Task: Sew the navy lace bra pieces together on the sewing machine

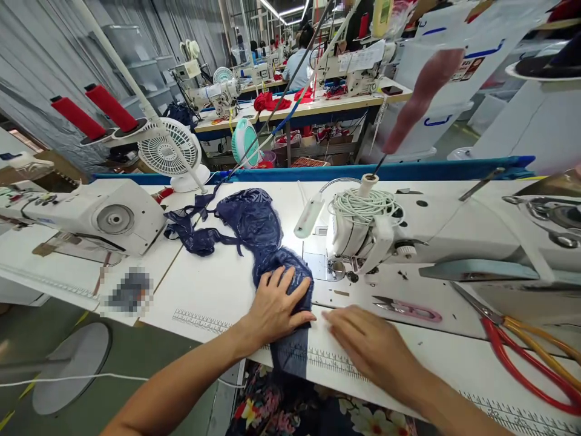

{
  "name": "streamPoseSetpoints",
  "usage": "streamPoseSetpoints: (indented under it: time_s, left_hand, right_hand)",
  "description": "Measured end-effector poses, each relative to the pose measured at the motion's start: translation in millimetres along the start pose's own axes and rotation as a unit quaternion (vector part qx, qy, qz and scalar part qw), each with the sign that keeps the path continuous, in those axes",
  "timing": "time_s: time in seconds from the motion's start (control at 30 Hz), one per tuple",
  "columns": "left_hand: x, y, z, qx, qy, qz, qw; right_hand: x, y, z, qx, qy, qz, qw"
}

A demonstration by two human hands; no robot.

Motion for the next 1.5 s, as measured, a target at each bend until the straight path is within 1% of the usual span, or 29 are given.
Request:
streamPoseSetpoints:
  time_s: [0.07, 0.13, 0.2, 0.3, 0.37, 0.47, 0.5, 0.53, 0.6, 0.67, 0.7, 0.77, 0.83, 0.9, 1.0, 1.07, 1.13, 1.2, 1.3, 1.37, 1.43, 1.5]
  left_hand:
    - [-4.1, 0.9, -1.4, 0.017, 0.035, -0.006, 0.999]
    - [-2.2, 0.8, 0.5, 0.024, 0.049, -0.008, 0.998]
    - [3.9, -0.1, 1.7, 0.025, 0.061, -0.005, 0.998]
    - [14.2, -2.6, 0.7, 0.011, 0.073, -0.003, 0.997]
    - [20.3, -5.0, -0.9, -0.005, 0.073, -0.002, 0.997]
    - [30.1, -9.3, -2.0, -0.03, 0.062, 0.005, 0.998]
    - [34.0, -10.9, -1.9, -0.037, 0.058, 0.009, 0.998]
    - [38.3, -12.5, -1.8, -0.045, 0.054, 0.014, 0.997]
    - [48.2, -16.1, -1.8, -0.059, 0.051, 0.022, 0.997]
    - [59.1, -19.9, -2.3, -0.069, 0.05, 0.026, 0.996]
    - [64.5, -21.6, -2.9, -0.071, 0.048, 0.028, 0.996]
    - [74.0, -24.4, -4.8, -0.07, 0.044, 0.027, 0.996]
    - [79.7, -25.1, -6.0, -0.067, 0.034, 0.022, 0.997]
    - [79.3, -21.1, -5.3, -0.065, 0.024, 0.026, 0.997]
    - [66.7, -6.3, 3.1, -0.058, 0.004, 0.062, 0.996]
    - [54.0, 0.2, 18.0, -0.046, -0.049, 0.071, 0.995]
    - [41.6, 0.2, 33.7, -0.022, -0.113, 0.059, 0.992]
    - [33.8, -2.5, 40.9, 0.006, -0.146, 0.053, 0.988]
    - [31.3, -5.1, 38.2, 0.026, -0.144, 0.059, 0.987]
    - [31.9, -6.4, 34.2, 0.023, -0.136, 0.061, 0.989]
    - [32.2, -7.6, 30.7, 0.012, -0.128, 0.059, 0.99]
    - [31.7, -8.1, 28.5, 0.002, -0.123, 0.061, 0.991]
  right_hand:
    - [6.3, -4.6, 28.4, -0.09, -0.058, -0.003, 0.994]
    - [18.4, -17.2, 50.2, -0.136, -0.1, -0.027, 0.985]
    - [33.0, -30.7, 61.1, -0.139, -0.121, -0.049, 0.982]
    - [45.9, -40.4, 63.6, -0.124, -0.132, -0.077, 0.98]
    - [43.1, -37.7, 59.9, -0.097, -0.122, -0.093, 0.983]
    - [23.6, -27.3, 54.2, -0.028, -0.093, -0.11, 0.989]
    - [15.8, -22.1, 53.7, 0.007, -0.089, -0.097, 0.991]
    - [8.8, -16.1, 53.9, 0.042, -0.086, -0.07, 0.993]
    - [-2.6, -4.9, 54.6, 0.086, -0.076, 0.004, 0.993]
    - [-8.8, 0.5, 51.0, 0.08, -0.046, 0.059, 0.994]
    - [-9.6, 0.1, 47.4, 0.071, -0.027, 0.067, 0.995]
    - [-7.7, -4.1, 39.0, 0.066, 0.011, 0.054, 0.996]
    - [-4.6, -8.0, 31.6, 0.078, 0.04, 0.027, 0.996]
    - [-2.9, -9.4, 26.9, 0.091, 0.054, 0.008, 0.994]
    - [-3.7, -8.8, 23.9, 0.101, 0.057, 0.004, 0.993]
    - [-5.0, -9.1, 22.0, 0.097, 0.057, 0.004, 0.994]
    - [-5.6, -9.1, 20.4, 0.088, 0.054, 0.007, 0.995]
    - [-5.5, -8.4, 19.1, 0.082, 0.051, 0.01, 0.995]
    - [-5.3, -9.2, 20.8, 0.09, 0.041, 0.012, 0.995]
    - [-5.0, -11.3, 29.2, 0.072, 0.014, 0.026, 0.997]
    - [-4.7, -15.4, 42.5, 0.004, -0.024, 0.045, 0.999]
    - [-4.4, -22.0, 54.9, -0.085, -0.057, 0.047, 0.994]
Point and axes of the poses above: each hand's wrist, its own x-axis towards the middle knuckle, its own y-axis out of the back of the hand, z = x × y, the point moved 8 cm from there along x, towards the middle knuckle, and after that the axes turned 5 degrees about z, right-handed, at the moved point
